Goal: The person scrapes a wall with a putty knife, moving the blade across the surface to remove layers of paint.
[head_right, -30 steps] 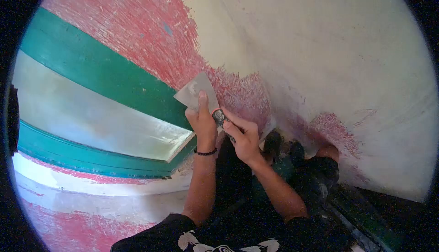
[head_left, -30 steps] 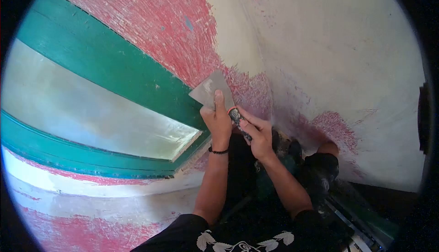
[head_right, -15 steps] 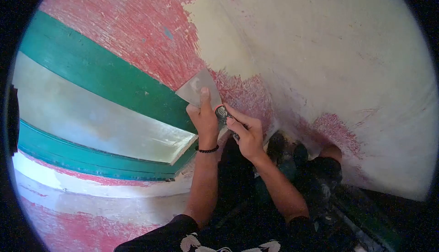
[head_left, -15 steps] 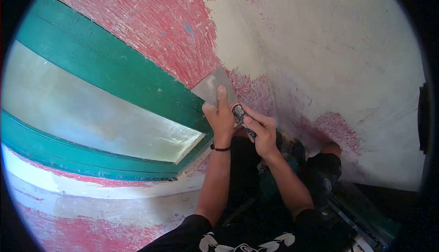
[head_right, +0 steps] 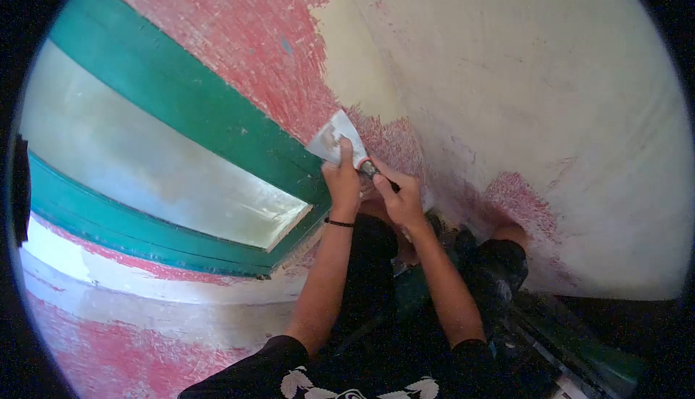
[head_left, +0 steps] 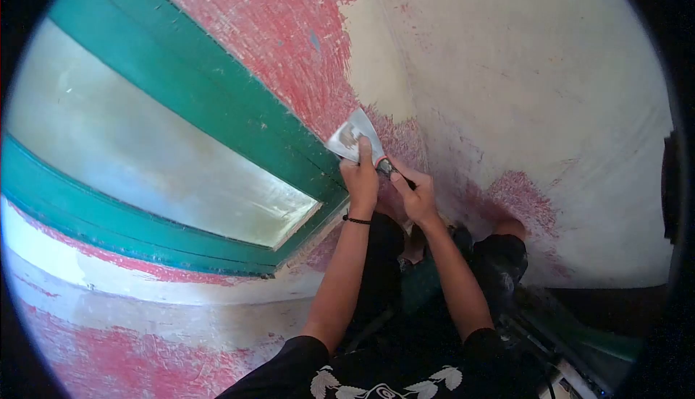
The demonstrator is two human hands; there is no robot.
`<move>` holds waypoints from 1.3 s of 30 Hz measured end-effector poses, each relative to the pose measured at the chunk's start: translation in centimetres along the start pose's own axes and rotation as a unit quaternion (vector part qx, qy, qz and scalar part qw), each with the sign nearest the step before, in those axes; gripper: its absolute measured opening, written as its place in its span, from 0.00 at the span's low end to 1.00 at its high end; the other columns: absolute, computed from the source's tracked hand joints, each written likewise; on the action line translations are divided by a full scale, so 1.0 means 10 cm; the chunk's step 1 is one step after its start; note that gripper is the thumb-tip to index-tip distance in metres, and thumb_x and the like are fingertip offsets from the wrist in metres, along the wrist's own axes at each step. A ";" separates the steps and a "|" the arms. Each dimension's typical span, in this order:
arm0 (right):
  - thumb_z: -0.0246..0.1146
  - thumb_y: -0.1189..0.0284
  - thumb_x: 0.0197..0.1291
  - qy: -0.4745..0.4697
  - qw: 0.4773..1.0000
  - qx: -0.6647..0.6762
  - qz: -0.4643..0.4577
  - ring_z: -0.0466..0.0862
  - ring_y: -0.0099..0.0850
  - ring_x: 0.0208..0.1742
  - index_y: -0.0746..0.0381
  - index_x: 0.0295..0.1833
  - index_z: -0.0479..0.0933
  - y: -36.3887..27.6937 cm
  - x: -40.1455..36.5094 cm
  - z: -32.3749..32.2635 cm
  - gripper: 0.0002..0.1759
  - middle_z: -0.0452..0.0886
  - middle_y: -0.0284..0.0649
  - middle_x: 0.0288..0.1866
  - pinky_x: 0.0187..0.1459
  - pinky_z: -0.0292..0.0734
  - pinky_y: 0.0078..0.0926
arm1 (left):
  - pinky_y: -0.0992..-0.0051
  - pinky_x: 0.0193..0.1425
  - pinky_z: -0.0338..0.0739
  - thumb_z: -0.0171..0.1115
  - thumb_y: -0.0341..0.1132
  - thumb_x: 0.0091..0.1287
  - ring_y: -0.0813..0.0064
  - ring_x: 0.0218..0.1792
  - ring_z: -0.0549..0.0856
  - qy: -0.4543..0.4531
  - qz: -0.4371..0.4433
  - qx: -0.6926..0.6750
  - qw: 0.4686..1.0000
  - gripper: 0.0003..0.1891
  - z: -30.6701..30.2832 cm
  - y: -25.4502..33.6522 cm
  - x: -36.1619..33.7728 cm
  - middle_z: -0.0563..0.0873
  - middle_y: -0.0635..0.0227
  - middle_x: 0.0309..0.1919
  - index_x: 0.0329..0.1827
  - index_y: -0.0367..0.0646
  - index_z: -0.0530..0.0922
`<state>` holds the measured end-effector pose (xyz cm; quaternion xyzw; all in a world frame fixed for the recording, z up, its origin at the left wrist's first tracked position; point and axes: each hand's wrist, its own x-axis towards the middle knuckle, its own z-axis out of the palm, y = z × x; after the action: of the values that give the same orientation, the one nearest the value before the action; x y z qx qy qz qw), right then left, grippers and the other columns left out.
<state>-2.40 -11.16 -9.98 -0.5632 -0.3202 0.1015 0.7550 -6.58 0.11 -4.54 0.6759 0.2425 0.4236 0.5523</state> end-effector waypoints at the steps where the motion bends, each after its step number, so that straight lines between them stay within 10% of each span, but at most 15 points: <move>1: 0.61 0.69 0.68 0.001 1.000 -0.023 -0.003 0.83 0.27 0.53 0.69 0.63 0.78 0.08 -0.06 -0.08 0.21 0.86 0.46 0.53 0.57 0.75 0.26 | 0.74 0.39 0.73 0.60 0.46 0.75 0.82 0.35 0.76 -0.014 -0.037 0.008 0.999 0.21 -0.02 -0.11 -0.06 0.82 0.72 0.32 0.41 0.31 0.82; 5: 0.64 0.68 0.66 0.025 0.995 -0.075 -0.066 0.82 0.22 0.45 0.68 0.61 0.79 0.41 -0.23 -0.21 0.21 0.87 0.41 0.47 0.51 0.76 0.23 | 0.74 0.38 0.74 0.61 0.49 0.74 0.80 0.36 0.78 -0.068 -0.178 -0.031 0.981 0.22 -0.10 -0.58 -0.25 0.83 0.70 0.33 0.43 0.33 0.82; 10: 0.68 0.73 0.60 0.042 0.990 -0.113 -0.067 0.80 0.22 0.30 0.68 0.56 0.83 0.31 -0.30 -0.20 0.19 0.84 0.40 0.30 0.37 0.77 0.24 | 0.67 0.43 0.77 0.59 0.41 0.75 0.75 0.35 0.82 -0.037 0.031 0.044 0.998 0.19 -0.07 -0.80 -0.31 0.87 0.59 0.34 0.42 0.28 0.82; 14: 0.67 0.73 0.61 0.035 0.991 -0.101 -0.075 0.78 0.20 0.30 0.68 0.58 0.82 0.19 -0.11 -0.06 0.20 0.83 0.40 0.29 0.37 0.76 0.23 | 0.71 0.37 0.74 0.56 0.38 0.77 0.81 0.34 0.77 0.009 0.117 0.035 0.992 0.18 -0.01 -0.60 -0.11 0.83 0.70 0.31 0.36 0.29 0.79; 21: 0.64 0.75 0.65 0.029 0.995 -0.082 -0.043 0.76 0.18 0.33 0.71 0.60 0.79 0.29 -0.13 0.01 0.20 0.83 0.31 0.33 0.37 0.73 0.18 | 0.74 0.37 0.73 0.56 0.36 0.76 0.81 0.35 0.76 0.002 0.045 -0.024 0.999 0.14 0.02 -0.71 -0.16 0.81 0.71 0.34 0.41 0.30 0.77; 39: 0.65 0.73 0.64 0.002 0.999 -0.036 0.008 0.71 0.18 0.23 0.72 0.59 0.80 0.14 -0.10 -0.04 0.20 0.76 0.30 0.23 0.28 0.66 0.20 | 0.66 0.38 0.76 0.54 0.34 0.75 0.70 0.33 0.82 -0.016 0.196 0.091 0.976 0.14 -0.09 -0.60 -0.13 0.84 0.61 0.31 0.38 0.28 0.79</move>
<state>-2.69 -11.52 -11.69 -0.5928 -0.3176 0.0941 0.7341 -7.20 1.20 -10.62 0.7644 0.1340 0.4892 0.3980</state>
